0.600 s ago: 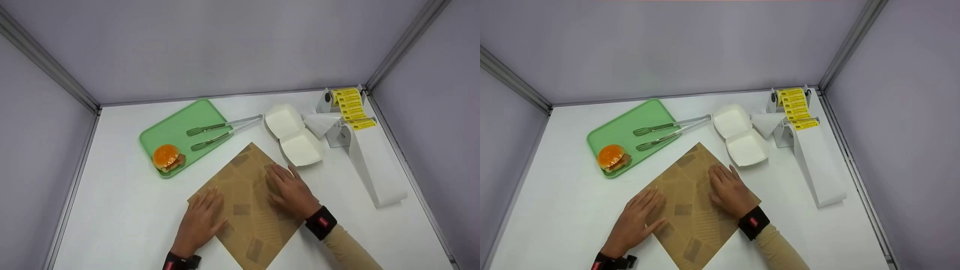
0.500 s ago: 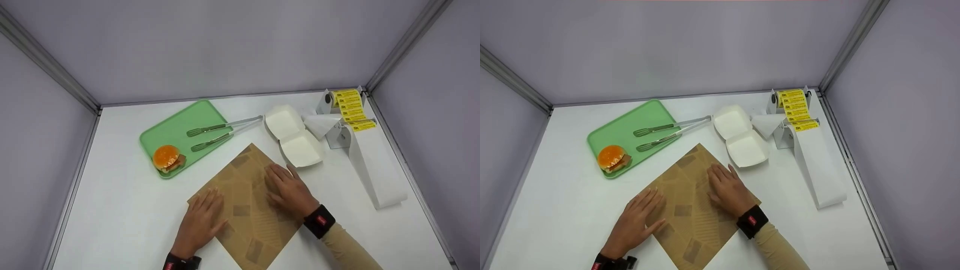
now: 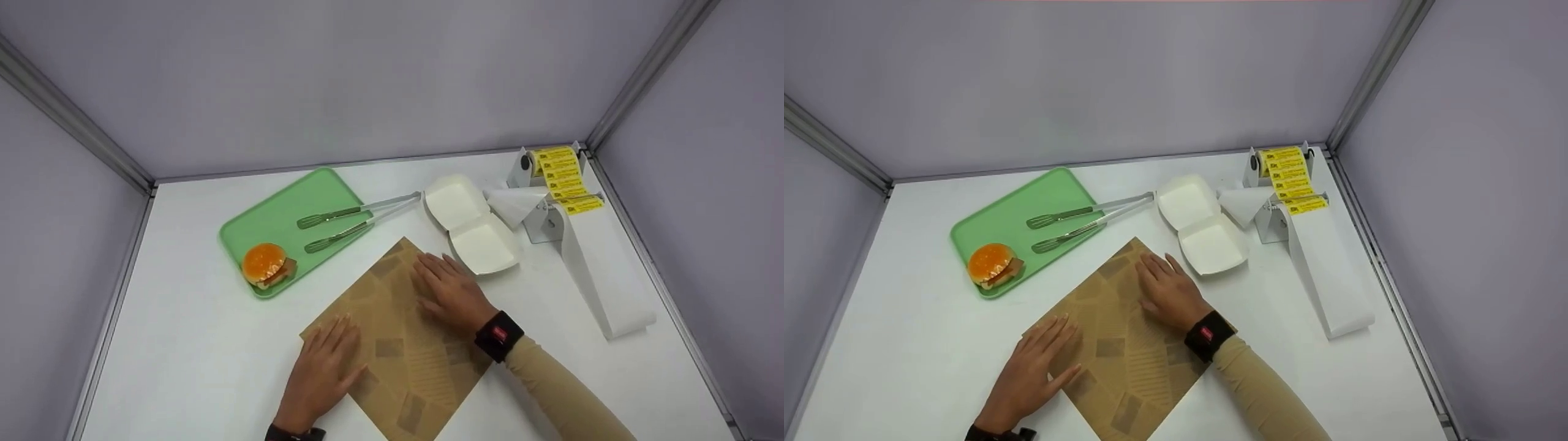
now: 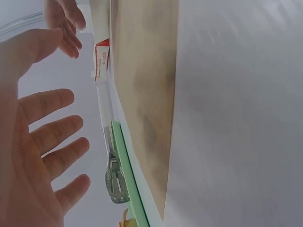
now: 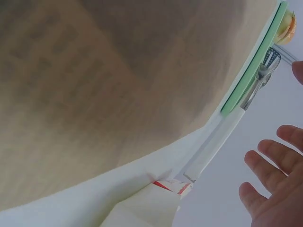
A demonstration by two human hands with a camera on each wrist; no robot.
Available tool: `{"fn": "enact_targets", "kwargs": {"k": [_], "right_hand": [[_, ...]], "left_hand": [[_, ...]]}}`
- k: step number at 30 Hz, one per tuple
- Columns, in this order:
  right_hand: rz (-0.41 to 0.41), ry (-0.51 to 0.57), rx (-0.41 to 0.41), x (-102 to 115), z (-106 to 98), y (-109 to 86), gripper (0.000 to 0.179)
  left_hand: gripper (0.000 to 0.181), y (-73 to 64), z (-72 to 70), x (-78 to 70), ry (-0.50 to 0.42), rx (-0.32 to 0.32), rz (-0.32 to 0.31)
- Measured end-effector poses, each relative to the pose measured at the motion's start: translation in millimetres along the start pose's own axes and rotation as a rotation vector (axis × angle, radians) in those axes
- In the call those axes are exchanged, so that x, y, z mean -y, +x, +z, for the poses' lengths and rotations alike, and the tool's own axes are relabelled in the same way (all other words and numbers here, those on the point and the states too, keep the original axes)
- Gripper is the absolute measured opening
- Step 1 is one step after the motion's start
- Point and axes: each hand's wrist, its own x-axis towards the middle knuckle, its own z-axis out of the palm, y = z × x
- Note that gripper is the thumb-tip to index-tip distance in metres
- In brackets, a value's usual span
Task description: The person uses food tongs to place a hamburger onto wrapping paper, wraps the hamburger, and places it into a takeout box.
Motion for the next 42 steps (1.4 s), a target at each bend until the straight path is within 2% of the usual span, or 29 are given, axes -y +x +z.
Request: {"fn": "enact_targets", "kwargs": {"k": [9, 17, 24, 29, 32, 36, 42], "right_hand": [[-0.020, -0.036, 0.009, -3.6, 1.4, 24.6, 0.069], [-0.036, -0.090, 0.030, -7.5, 4.9, 38.4, 0.069], [-0.008, -0.018, 0.051, -5.2, 12.4, 48.8, 0.062], [0.004, 0.010, 0.014, -7.3, 20.1, 59.1, 0.050], [-0.003, 0.003, 0.012, -10.3, 22.0, 63.0, 0.054], [0.003, 0.001, 0.048, -13.1, 23.2, 67.4, 0.061], [0.032, -0.002, 0.074, -13.6, 25.5, 77.4, 0.058]], "left_hand": [[0.068, 3.3, -1.8, 0.7, 0.000, 0.000, 0.006], [0.070, 3.1, -0.7, 1.1, 0.013, -0.049, 0.025], [0.069, 0.9, -3.2, 0.8, 0.005, -0.021, 0.000], [0.069, 0.7, -3.4, 2.1, 0.014, -0.040, 0.005], [0.068, 0.2, -2.5, 2.7, 0.027, -0.060, 0.018], [0.067, -0.6, -1.4, 2.7, 0.030, -0.077, 0.033], [0.069, -0.8, -1.5, 1.5, 0.013, -0.056, 0.017]]}}
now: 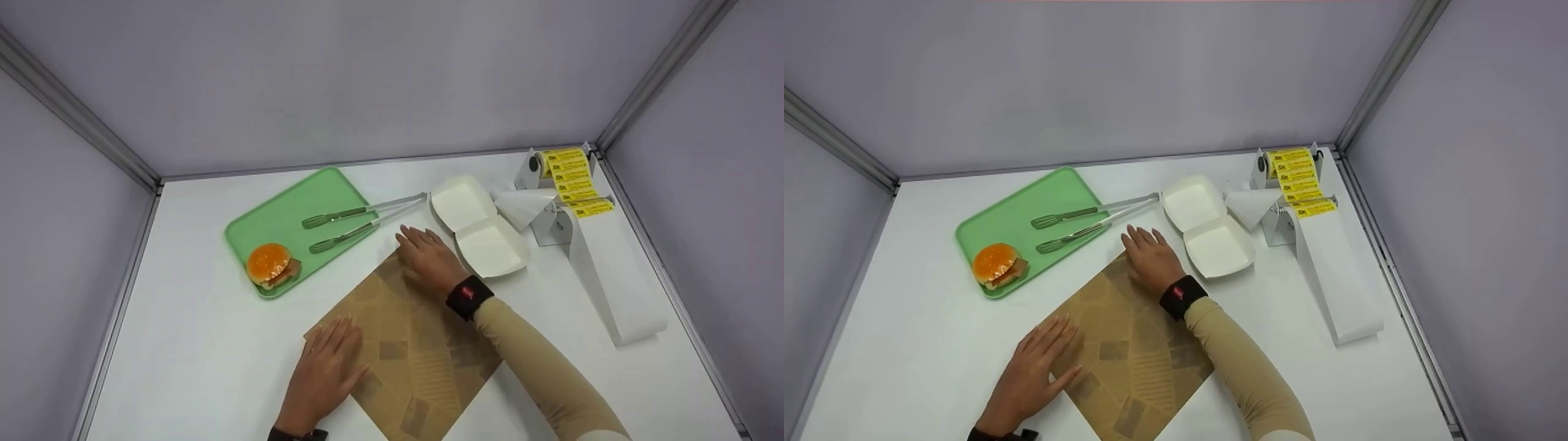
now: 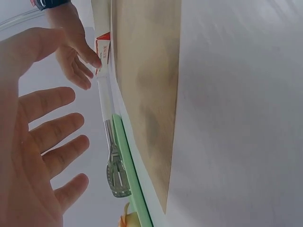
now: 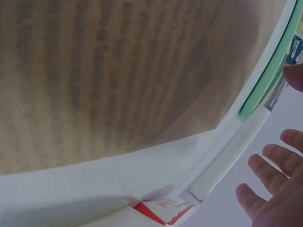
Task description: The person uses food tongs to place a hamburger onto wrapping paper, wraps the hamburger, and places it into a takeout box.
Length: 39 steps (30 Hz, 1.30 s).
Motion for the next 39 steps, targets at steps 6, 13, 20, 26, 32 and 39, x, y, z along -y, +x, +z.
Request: {"fn": "enact_targets", "kwargs": {"k": [6, 13, 20, 26, 32, 39], "right_hand": [[0.029, 0.000, 0.033, -0.5, 0.2, 11.6, 0.059], [0.045, -0.009, 0.084, -2.4, 1.3, 22.7, 0.064], [0.065, -0.002, 0.110, -7.0, 6.8, 36.8, 0.065], [0.079, 0.009, 0.128, -10.6, 11.7, 45.1, 0.067], [0.099, 0.006, 0.115, -13.7, 11.0, 55.3, 0.072], [0.140, -0.023, 0.164, -18.5, 12.8, 62.3, 0.074]], "left_hand": [[0.067, 1.6, 1.6, 0.6, -0.008, -0.029, 0.015], [0.066, 3.0, 3.2, 1.2, 0.003, -0.031, 0.022], [0.068, 2.9, 2.2, 1.3, 0.014, -0.049, 0.033], [0.068, 1.9, 0.9, 0.7, 0.014, -0.020, 0.020], [0.064, 2.1, 2.4, 0.4, -0.050, 0.107, -0.033], [0.067, 1.6, 15.3, 3.7, -0.116, 0.235, -0.040]]}}
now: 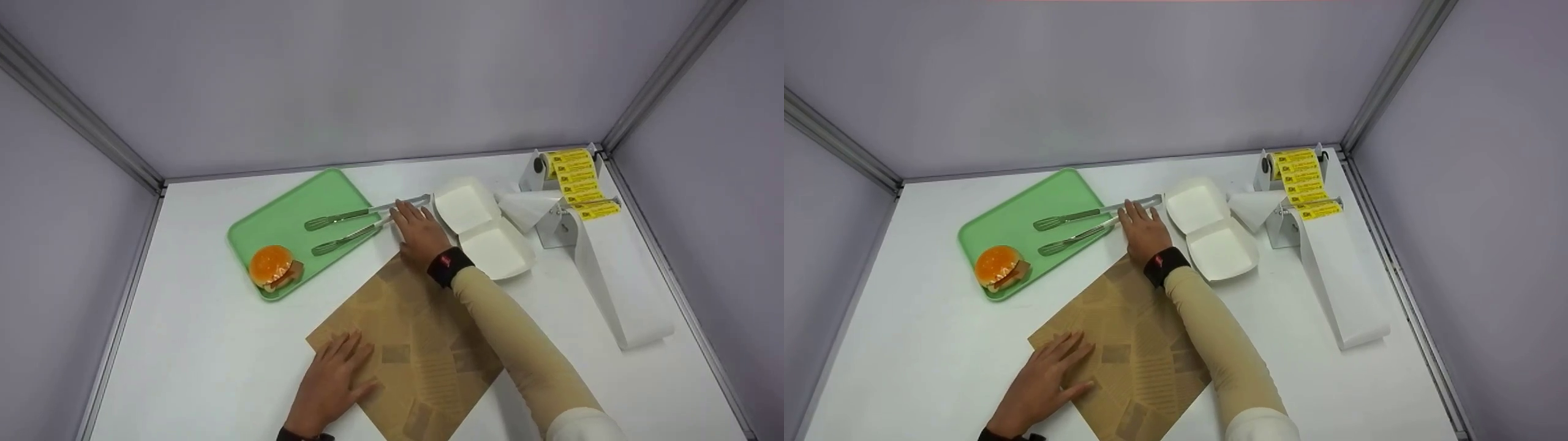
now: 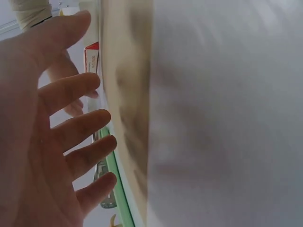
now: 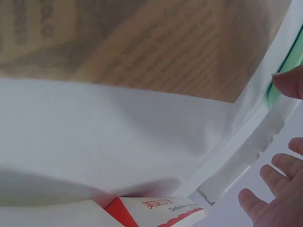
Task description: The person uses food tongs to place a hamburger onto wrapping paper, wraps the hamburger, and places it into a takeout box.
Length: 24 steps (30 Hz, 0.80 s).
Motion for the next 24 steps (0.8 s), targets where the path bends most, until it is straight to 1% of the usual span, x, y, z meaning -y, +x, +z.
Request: {"fn": "enact_targets", "kwargs": {"k": [3, 7, 11, 14, 16, 20, 22, 24], "right_hand": [[-0.017, -0.018, 0.010, 1.2, 1.9, 3.9, 0.074], [-0.025, -0.034, -0.002, 1.5, 2.4, 8.6, 0.073], [-0.015, -0.092, 0.009, 0.7, 3.2, 11.3, 0.074], [-0.030, -0.103, 0.004, 0.9, 4.7, 14.1, 0.071], [-0.034, -0.090, -0.019, 0.9, 5.7, 17.4, 0.065], [-0.011, -0.098, -0.060, 0.1, 6.1, 23.7, 0.055], [-0.001, -0.108, -0.065, -1.2, 6.6, 26.0, 0.053], [-0.003, -0.118, -0.066, -2.5, 7.9, 27.6, 0.052]], "left_hand": [[0.070, 0.2, 3.6, 3.0, -0.007, 0.019, -0.021], [0.074, 4.9, 5.0, 5.2, -0.012, 0.017, -0.032], [0.077, 13.6, 4.7, 8.5, 0.005, -0.013, 0.004], [0.076, 19.6, 2.7, 12.1, 0.028, -0.040, 0.022], [0.076, 23.7, 1.4, 14.2, 0.047, -0.067, 0.023], [0.072, 29.6, -0.2, 14.2, 0.080, -0.121, 0.021], [0.071, 29.7, -1.5, 12.7, 0.076, -0.127, 0.011], [0.070, 27.0, -3.4, 10.9, 0.064, -0.113, -0.003]]}}
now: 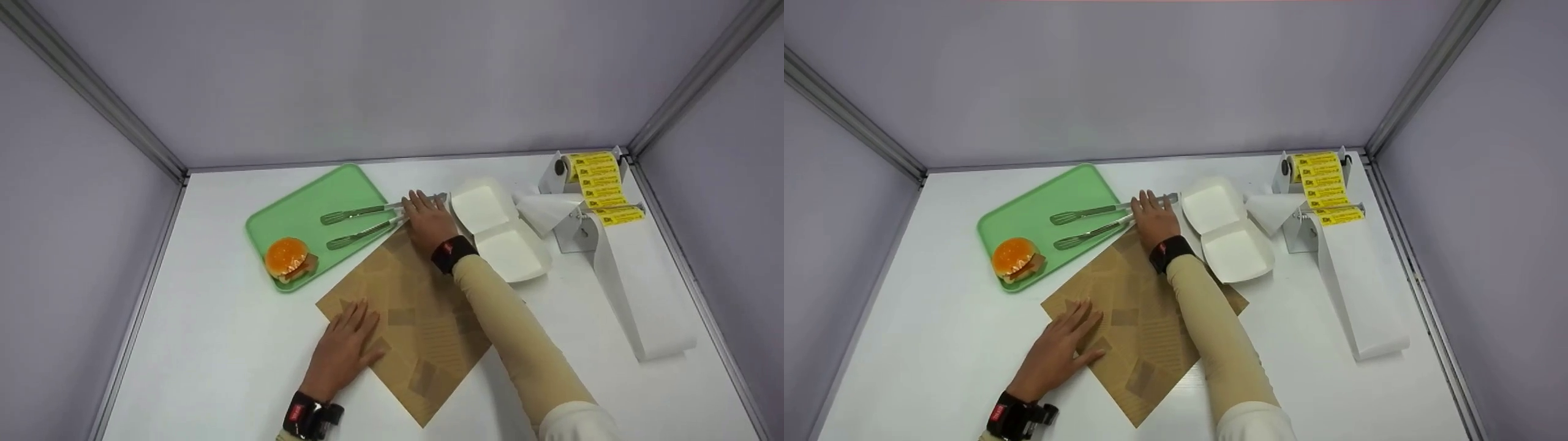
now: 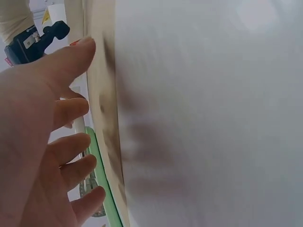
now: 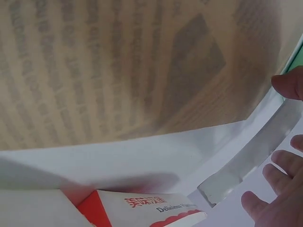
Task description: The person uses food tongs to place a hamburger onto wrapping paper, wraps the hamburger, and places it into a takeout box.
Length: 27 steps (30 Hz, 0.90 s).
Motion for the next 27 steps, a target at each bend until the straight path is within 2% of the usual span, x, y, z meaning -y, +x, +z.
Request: {"fn": "enact_targets", "kwargs": {"k": [7, 10, 15, 19, 24, 27], "right_hand": [[0.014, -0.008, 0.037, 0.0, -1.9, 5.7, 0.047], [0.010, 0.018, 0.009, 1.4, -2.5, 8.3, 0.044], [-0.007, -0.037, -0.064, -0.9, 2.7, 9.4, 0.040], [-0.032, -0.062, -0.080, -4.2, 7.4, 8.2, 0.038], [-0.040, 0.033, -0.020, -5.1, 5.5, 8.4, 0.040], [-0.036, 0.084, 0.032, -3.6, -0.4, 8.3, 0.043]], "left_hand": [[0.069, -8.7, -5.3, -4.1, -0.018, 0.011, -0.029], [0.068, -11.1, -7.2, -5.2, -0.023, 0.003, -0.038], [0.066, -14.0, -8.3, -7.2, -0.034, -0.014, -0.037], [0.062, -18.2, -6.1, -7.3, -0.034, -0.061, -0.034], [0.065, -23.0, -2.7, -6.3, -0.003, -0.114, -0.049], [0.066, -25.5, -1.1, -7.2, 0.007, -0.114, -0.055]]}}
